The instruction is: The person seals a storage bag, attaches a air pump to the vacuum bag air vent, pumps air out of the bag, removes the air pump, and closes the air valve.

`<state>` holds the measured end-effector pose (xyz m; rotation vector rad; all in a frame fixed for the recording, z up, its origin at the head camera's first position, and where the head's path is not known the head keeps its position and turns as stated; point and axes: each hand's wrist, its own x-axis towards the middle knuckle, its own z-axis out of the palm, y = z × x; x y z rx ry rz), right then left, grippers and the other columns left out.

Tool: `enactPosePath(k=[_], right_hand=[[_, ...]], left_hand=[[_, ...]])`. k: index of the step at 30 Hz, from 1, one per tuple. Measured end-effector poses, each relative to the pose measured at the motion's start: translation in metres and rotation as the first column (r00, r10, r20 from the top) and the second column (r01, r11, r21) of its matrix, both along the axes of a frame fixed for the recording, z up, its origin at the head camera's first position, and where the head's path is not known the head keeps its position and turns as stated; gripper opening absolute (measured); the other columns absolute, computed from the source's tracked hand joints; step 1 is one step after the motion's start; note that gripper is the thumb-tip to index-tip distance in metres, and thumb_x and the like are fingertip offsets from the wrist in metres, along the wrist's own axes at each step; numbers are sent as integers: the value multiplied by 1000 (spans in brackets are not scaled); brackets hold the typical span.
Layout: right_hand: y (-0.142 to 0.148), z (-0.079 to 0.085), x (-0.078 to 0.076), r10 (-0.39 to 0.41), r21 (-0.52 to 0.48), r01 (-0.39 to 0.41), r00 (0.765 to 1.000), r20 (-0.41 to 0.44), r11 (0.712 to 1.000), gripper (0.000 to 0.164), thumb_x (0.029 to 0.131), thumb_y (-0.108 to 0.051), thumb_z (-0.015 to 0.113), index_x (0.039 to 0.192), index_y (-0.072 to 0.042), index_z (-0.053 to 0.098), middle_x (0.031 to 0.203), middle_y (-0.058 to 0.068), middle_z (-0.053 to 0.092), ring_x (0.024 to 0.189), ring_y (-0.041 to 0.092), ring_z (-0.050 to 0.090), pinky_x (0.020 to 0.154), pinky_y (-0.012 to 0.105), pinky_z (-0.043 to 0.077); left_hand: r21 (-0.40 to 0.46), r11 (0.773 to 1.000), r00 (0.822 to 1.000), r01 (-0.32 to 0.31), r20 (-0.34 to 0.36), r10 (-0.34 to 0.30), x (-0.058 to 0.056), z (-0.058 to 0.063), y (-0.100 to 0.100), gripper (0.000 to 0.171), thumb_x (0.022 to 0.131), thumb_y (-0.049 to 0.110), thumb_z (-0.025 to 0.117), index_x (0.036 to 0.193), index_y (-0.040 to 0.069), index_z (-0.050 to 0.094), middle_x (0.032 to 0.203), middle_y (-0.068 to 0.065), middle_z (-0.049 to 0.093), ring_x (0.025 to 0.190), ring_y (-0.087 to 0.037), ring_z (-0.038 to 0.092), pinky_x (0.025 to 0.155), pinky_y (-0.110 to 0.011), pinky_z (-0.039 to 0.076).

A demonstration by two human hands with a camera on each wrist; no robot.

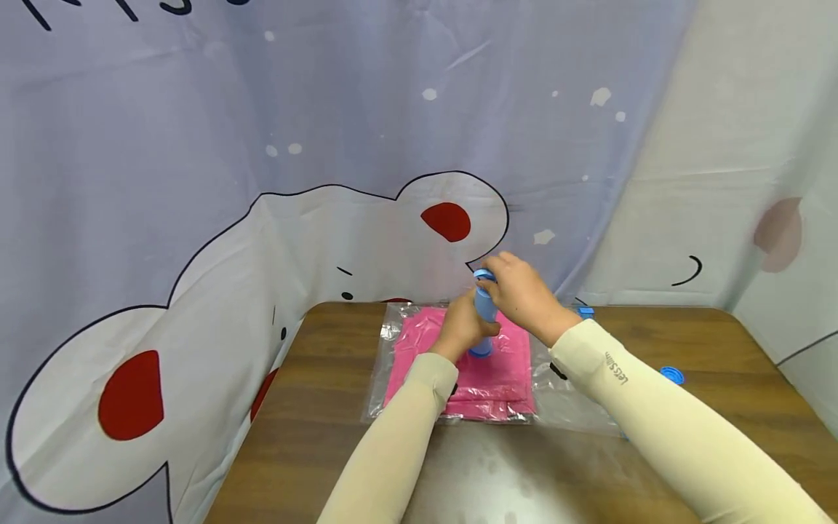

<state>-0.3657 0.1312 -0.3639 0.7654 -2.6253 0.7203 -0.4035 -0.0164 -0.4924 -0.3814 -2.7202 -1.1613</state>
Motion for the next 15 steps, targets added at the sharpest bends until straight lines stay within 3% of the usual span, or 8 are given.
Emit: enactPosePath(k=[2,3,7,10,15], right_hand=[[-2,-11,-2,2,-14,-2,1000,4,1000,17,110,-11,74,119,3,73,113,19,71,106,40,74,93,53,66],[-3,-13,-2,3,-22,-3,1000,1,1000,16,110,-11,74,118,3,73,111,19,70,104,40,74,92,53,66],[-4,-8,-2,15,-69,-17,1000,-21,997,14,108,-9,77,114,3,76,109,19,73,103,39,75,92,52,66],[-6,11,-2,18,-103,-22,999,-41,994,14,107,-9,77,115,3,79,109,20,76,104,38,74,93,51,65],[-3,68,1,-10,-145,-5,995,-98,989,16,108,-10,76,118,2,81,109,20,77,106,39,72,97,53,61]], left_hand=[[9,1000,1000,-8,12,8,1,0,-1,67,82,20,98,141,9,69,121,-12,84,112,-31,79,102,-46,67],[18,1000,999,-16,44,15,11,12,-1,66,82,14,96,141,7,69,122,-15,83,113,-33,79,103,-48,67],[14,1000,999,-18,40,18,14,10,-2,68,81,14,97,142,8,68,125,-13,83,116,-32,79,105,-46,66],[10,999,999,-30,29,30,15,9,-4,67,80,13,97,141,8,69,125,-13,83,115,-31,79,105,-46,66],[39,999,998,-31,62,29,15,8,-5,64,84,12,97,140,9,68,128,-15,82,118,-34,79,108,-51,66]])
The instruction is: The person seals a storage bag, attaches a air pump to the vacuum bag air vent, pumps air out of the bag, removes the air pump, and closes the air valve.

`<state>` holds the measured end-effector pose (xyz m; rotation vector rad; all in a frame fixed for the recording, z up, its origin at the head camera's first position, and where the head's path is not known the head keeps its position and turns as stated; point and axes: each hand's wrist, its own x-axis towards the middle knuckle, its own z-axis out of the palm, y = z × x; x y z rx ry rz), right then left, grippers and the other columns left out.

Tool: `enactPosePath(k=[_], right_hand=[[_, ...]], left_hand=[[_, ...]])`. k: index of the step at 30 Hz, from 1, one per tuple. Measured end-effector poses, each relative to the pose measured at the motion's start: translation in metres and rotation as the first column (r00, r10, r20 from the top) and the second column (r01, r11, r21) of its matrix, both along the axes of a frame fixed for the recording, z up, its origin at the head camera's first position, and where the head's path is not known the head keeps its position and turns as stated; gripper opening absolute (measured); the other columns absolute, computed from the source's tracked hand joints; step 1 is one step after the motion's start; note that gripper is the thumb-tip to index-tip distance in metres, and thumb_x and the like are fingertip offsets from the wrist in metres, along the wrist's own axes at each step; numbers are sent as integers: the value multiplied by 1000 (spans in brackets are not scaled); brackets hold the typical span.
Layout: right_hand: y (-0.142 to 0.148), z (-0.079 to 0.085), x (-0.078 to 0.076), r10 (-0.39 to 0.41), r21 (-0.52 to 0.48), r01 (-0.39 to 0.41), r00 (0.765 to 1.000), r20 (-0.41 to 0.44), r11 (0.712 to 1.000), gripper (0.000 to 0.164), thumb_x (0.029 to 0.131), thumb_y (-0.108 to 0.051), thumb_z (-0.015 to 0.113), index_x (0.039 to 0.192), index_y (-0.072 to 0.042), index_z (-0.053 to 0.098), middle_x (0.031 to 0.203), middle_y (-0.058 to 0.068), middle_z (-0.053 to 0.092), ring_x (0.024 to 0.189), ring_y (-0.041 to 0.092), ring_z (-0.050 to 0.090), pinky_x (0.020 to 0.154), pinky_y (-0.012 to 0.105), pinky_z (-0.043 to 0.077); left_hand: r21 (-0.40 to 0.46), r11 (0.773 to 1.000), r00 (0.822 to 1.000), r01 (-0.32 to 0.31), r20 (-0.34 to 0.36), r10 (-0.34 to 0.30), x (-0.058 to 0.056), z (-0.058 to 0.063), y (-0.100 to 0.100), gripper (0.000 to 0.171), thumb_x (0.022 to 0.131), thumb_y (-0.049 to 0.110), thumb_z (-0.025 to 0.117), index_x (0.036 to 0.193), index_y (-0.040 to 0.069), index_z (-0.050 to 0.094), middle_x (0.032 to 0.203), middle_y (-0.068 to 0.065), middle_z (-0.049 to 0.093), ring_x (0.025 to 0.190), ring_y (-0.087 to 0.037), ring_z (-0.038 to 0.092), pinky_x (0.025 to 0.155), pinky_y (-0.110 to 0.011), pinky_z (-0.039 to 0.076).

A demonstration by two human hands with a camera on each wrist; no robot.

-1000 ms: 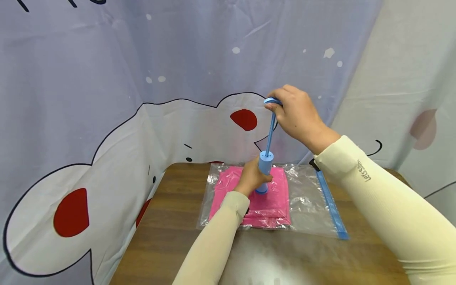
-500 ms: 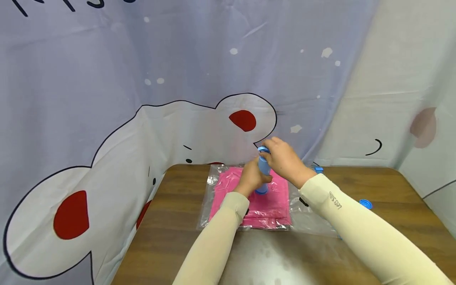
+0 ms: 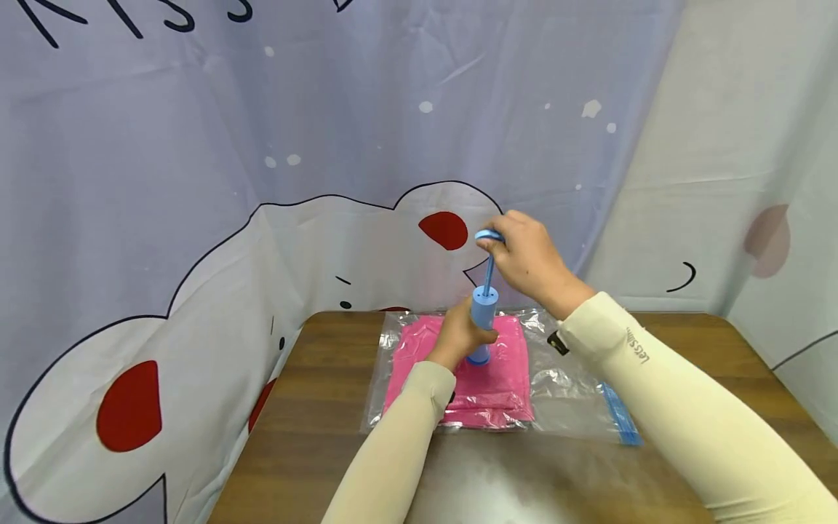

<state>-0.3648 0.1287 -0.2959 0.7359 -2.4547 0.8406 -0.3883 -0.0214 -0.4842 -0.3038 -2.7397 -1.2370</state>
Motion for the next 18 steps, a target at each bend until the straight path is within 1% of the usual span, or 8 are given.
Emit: enactPosePath(k=[2,4,6,8,11,14,16,18], right_hand=[[3,22,2,-6,-24,5,999,-40,1000,17,108,-10,76,119,1,82,108,21,77,105,39,71,96,52,60],[5,39,4,-9,-51,5,997,-76,999,17,108,-10,76,119,0,83,108,20,79,104,37,71,93,50,59],[8,47,4,-8,-87,-1,994,-108,996,17,108,-10,77,119,0,84,106,20,79,101,35,71,89,46,57],[10,48,4,-8,-112,-6,992,-126,994,17,107,-10,78,120,0,84,104,19,78,97,33,69,84,40,55],[13,38,2,-6,-114,-9,991,-132,993,19,107,-10,79,122,0,84,100,18,76,91,31,67,81,37,51],[12,22,0,8,-78,-16,995,-96,997,20,107,-11,79,123,0,83,101,18,75,91,32,68,83,40,56],[9,6,-3,25,-41,-27,998,-53,999,20,107,-11,79,123,0,82,105,18,75,96,34,70,87,45,61],[7,-16,-7,37,-7,-37,999,-3,999,19,106,-10,79,121,1,81,109,19,76,100,36,72,90,49,64]], left_hand=[[0,1000,1000,-5,19,5,0,0,1,62,86,13,97,140,10,68,130,-15,82,121,-35,78,110,-53,65],[1,1000,999,-5,38,5,0,0,3,60,88,13,96,140,10,67,133,-15,81,125,-35,78,111,-56,65],[12,1000,999,-6,48,5,0,0,5,59,89,13,95,141,10,67,135,-14,80,127,-36,77,112,-58,65],[22,1000,998,-6,55,5,0,0,6,58,89,12,95,140,10,67,135,-15,80,127,-37,77,112,-59,65],[25,1000,998,-10,62,8,1,1,7,58,89,12,96,139,10,67,134,-14,80,126,-37,77,111,-58,65],[9,1000,998,-6,59,5,1,0,6,59,88,12,96,139,10,67,133,-14,80,125,-36,77,111,-57,65],[-9,1000,999,-1,40,1,0,0,6,61,88,12,96,141,9,67,133,-15,81,124,-36,78,110,-56,65],[-23,1000,1000,5,17,-4,-2,0,5,64,87,12,96,143,8,66,132,-15,81,123,-35,78,110,-54,65]])
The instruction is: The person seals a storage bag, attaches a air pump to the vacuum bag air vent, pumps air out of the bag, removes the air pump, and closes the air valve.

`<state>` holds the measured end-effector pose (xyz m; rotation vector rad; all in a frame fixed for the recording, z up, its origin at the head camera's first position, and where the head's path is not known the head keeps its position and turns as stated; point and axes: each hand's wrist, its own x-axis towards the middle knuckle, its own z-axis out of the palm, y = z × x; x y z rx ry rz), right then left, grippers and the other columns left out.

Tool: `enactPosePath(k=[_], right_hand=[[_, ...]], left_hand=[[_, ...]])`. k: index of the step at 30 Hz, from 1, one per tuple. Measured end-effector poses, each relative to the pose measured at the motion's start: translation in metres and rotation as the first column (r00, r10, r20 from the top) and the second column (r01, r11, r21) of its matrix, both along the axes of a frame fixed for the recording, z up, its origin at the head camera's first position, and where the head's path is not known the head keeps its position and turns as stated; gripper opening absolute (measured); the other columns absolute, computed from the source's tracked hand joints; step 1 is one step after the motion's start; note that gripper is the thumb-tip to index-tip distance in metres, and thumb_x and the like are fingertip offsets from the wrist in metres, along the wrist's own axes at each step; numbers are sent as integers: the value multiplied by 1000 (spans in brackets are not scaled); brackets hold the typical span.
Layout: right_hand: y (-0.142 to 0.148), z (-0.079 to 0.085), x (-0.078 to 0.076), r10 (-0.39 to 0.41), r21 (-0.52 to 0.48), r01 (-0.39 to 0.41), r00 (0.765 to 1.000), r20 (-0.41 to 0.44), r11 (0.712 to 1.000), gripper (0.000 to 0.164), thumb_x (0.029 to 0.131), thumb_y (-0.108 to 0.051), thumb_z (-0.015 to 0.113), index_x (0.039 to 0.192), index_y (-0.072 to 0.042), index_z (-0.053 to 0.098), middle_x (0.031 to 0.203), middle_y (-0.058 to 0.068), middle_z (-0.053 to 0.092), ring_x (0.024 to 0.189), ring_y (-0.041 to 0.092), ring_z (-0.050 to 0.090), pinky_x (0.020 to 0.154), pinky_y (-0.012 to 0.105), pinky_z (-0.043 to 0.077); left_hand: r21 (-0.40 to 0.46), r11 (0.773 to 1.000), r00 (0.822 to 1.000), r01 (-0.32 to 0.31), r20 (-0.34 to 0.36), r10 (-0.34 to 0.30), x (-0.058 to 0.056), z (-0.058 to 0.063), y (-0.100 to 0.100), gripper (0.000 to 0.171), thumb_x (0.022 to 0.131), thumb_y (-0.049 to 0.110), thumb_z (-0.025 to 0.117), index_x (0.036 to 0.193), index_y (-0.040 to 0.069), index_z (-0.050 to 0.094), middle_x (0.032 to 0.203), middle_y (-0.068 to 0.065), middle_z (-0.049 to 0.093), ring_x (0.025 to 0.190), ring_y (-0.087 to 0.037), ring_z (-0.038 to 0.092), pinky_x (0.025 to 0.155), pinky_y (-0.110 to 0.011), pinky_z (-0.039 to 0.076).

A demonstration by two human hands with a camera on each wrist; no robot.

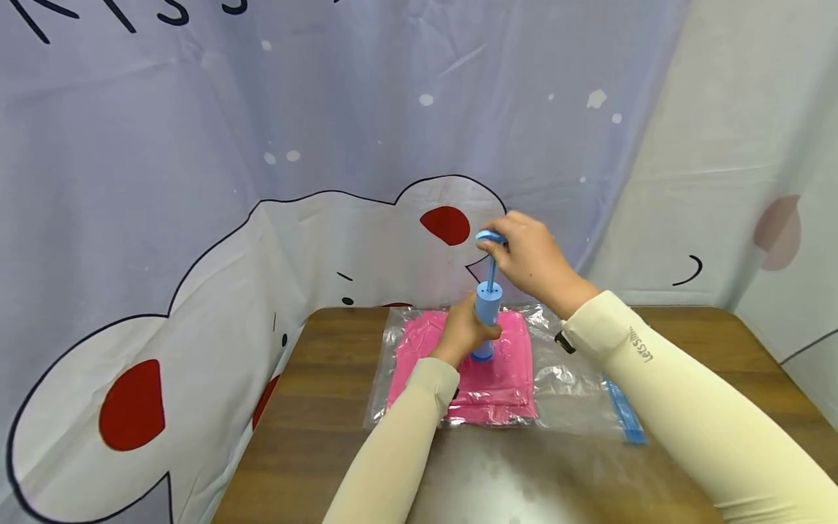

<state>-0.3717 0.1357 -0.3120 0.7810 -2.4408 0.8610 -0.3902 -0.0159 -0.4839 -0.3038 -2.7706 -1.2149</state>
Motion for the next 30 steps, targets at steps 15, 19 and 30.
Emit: enactPosePath(k=[15,19,30], right_hand=[[0,-73,-5,5,-13,-5,999,33,1000,16,104,-10,81,116,1,84,105,17,77,100,36,74,87,50,64],[2,-45,-4,-6,-45,8,999,36,999,16,103,-11,82,115,0,86,106,16,80,98,34,74,85,46,60],[10,66,12,-51,-173,33,993,-105,984,12,104,-12,83,110,-5,90,94,17,78,84,20,58,71,19,39]], left_hand=[[-11,997,994,80,-75,-81,-14,-16,-3,65,82,19,97,140,7,69,124,-11,83,114,-28,78,105,-44,65],[10,998,998,58,-27,-57,-4,-6,-1,66,84,12,97,143,7,68,129,-15,82,119,-33,79,109,-49,65],[44,999,999,6,38,-7,0,0,6,57,90,14,96,138,12,66,135,-14,81,126,-36,77,111,-58,65]])
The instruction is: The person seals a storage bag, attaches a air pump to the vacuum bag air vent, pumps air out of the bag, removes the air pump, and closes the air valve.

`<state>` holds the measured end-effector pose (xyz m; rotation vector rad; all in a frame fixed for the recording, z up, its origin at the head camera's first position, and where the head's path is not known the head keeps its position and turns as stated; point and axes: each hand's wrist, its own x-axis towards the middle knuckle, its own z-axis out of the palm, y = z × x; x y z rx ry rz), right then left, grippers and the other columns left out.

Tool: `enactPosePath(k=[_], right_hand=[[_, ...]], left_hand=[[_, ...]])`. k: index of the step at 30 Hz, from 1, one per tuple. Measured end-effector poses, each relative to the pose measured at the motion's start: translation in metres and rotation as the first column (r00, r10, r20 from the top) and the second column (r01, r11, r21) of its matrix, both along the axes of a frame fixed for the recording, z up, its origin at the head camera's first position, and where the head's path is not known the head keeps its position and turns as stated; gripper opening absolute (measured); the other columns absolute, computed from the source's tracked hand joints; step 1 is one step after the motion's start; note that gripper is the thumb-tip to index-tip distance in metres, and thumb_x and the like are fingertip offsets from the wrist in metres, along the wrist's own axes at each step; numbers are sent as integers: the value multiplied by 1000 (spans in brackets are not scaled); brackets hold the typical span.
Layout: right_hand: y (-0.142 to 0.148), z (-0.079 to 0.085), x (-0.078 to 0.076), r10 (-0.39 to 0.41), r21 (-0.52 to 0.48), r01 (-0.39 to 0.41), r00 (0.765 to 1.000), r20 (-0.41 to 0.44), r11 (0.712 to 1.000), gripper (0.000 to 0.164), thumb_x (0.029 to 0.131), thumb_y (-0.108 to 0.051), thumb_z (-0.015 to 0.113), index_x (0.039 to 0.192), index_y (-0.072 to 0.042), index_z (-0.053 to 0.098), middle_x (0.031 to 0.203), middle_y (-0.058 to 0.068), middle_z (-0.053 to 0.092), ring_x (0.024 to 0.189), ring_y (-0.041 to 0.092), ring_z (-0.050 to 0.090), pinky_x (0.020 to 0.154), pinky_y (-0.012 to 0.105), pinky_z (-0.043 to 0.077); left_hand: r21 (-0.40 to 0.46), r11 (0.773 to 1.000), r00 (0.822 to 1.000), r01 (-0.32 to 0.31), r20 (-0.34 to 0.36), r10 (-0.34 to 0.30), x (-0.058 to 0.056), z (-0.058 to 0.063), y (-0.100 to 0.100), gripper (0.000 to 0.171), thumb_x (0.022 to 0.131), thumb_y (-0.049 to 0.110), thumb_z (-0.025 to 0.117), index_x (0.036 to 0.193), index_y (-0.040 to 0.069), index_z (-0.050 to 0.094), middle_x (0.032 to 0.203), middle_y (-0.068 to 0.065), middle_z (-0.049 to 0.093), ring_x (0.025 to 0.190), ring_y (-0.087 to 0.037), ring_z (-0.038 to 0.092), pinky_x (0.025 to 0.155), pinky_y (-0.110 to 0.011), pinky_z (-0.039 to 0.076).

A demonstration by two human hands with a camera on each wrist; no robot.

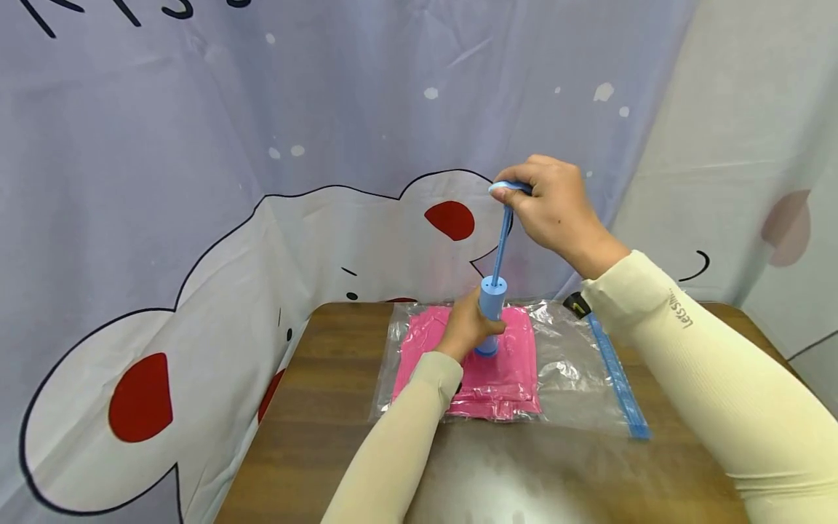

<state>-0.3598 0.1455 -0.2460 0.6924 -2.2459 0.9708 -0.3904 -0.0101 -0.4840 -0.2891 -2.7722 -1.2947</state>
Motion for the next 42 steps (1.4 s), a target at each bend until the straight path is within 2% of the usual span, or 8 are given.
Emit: enactPosePath(k=[10,20,23,27,30,35,37,42], right_hand=[[-5,-12,6,-5,36,5,1000,20,999,19,106,-17,82,119,-4,86,99,17,76,89,28,63,78,34,47],[-13,-132,-12,13,245,-50,989,148,968,20,105,-12,82,118,3,83,106,19,77,102,38,76,92,52,67],[-15,-145,-10,15,198,-40,992,126,979,20,105,-11,82,119,3,82,103,17,75,100,37,75,89,51,67],[-19,-146,-9,15,186,-36,994,108,982,19,105,-10,81,119,3,82,105,18,75,100,37,75,88,51,67],[-19,-143,-9,13,184,-39,990,139,982,18,105,-9,80,119,4,82,107,19,76,102,38,76,90,52,67],[-13,-120,-9,16,201,-53,983,183,978,16,105,-9,80,114,3,84,108,20,78,103,39,75,91,53,65],[-10,-105,-8,14,197,-52,982,189,979,16,105,-10,81,113,2,85,107,19,79,102,38,75,90,52,63],[-11,-59,-2,-12,142,-11,987,162,990,17,104,-11,81,115,0,87,103,20,80,98,37,73,85,47,59]], left_hand=[[-37,999,999,6,-32,-7,4,2,-2,59,89,15,97,139,10,66,133,-15,81,124,-37,79,110,-57,65],[-18,999,997,44,-58,-45,2,-5,-10,65,84,15,96,143,9,70,128,-10,83,116,-27,79,106,-42,65],[-37,997,994,61,-89,-64,-17,-27,-13,68,83,26,98,143,13,69,124,-5,84,113,-23,79,103,-40,66],[-123,992,988,37,-142,-54,-51,-66,-17,76,81,35,101,147,18,67,124,0,84,113,-20,80,100,-41,67],[-128,991,983,37,-176,-60,-55,-75,-18,76,80,38,102,145,20,68,123,2,84,112,-18,80,99,-40,66],[-45,997,986,58,-155,-64,-22,-36,-8,65,82,28,99,139,13,71,123,-6,84,113,-23,79,103,-40,66],[-23,999,995,44,-94,-45,-5,-12,-4,63,84,18,97,140,9,70,128,-10,83,118,-27,79,108,-43,65],[-55,998,999,-7,-48,5,4,1,-2,59,87,17,97,139,9,69,131,-14,83,122,-33,79,112,-48,64]])
